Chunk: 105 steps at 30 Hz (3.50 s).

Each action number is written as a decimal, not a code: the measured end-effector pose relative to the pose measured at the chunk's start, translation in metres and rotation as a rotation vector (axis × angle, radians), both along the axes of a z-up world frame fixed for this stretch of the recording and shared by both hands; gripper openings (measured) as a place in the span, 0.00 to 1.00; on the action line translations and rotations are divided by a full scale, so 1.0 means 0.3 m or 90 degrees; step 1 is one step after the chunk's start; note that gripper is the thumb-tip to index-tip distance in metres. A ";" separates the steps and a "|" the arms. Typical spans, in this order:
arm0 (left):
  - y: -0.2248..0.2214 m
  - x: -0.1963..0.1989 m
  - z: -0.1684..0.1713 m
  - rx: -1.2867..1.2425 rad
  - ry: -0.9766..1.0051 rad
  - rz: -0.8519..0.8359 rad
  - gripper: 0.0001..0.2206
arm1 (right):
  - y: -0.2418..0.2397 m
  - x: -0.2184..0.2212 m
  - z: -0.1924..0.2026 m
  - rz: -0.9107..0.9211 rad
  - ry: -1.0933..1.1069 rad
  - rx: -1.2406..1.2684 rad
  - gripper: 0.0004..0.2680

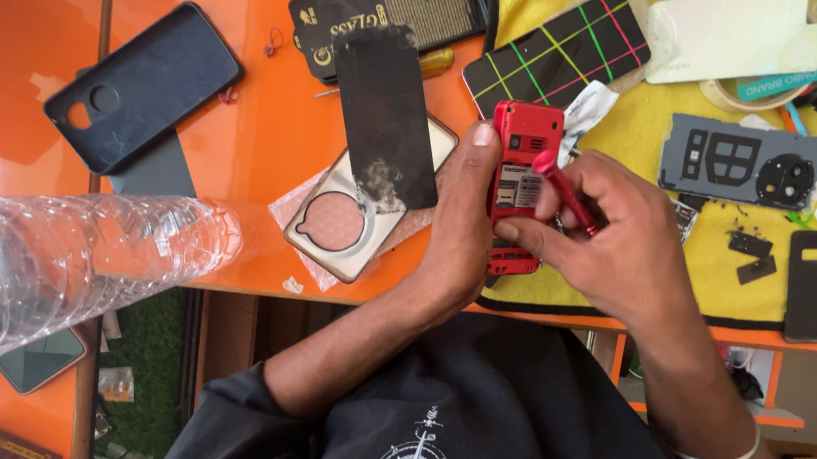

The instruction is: The person removes the battery and back cover from a red mobile phone, handles a circuit board, and then reinserts the battery and snaps the cover back onto the phone by hand.

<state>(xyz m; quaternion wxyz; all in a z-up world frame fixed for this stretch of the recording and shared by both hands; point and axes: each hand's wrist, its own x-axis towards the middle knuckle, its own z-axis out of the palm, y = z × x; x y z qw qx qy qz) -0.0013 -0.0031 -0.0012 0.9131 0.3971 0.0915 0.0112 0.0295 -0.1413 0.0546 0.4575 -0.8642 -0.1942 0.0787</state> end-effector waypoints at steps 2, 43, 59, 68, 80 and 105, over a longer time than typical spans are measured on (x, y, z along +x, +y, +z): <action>0.006 -0.009 0.000 0.022 -0.031 -0.005 0.22 | 0.003 0.001 -0.011 -0.018 0.053 -0.036 0.15; 0.217 -0.334 0.001 -0.060 0.067 0.224 0.31 | -0.023 -0.112 -0.159 0.067 -0.070 -0.134 0.06; 0.256 -0.446 0.025 -0.027 0.056 0.309 0.31 | 0.011 0.059 -0.069 0.440 -0.160 -0.402 0.12; 0.231 -0.562 0.027 -0.077 0.068 0.391 0.27 | 0.025 0.163 -0.105 0.555 -0.049 -0.521 0.19; 0.239 -0.596 -0.004 0.005 0.229 0.322 0.30 | 0.273 0.169 -0.051 0.530 0.158 -0.399 0.17; 0.481 -0.188 -0.080 0.107 0.115 0.201 0.26 | 0.500 0.341 -0.077 0.323 0.225 -0.273 0.11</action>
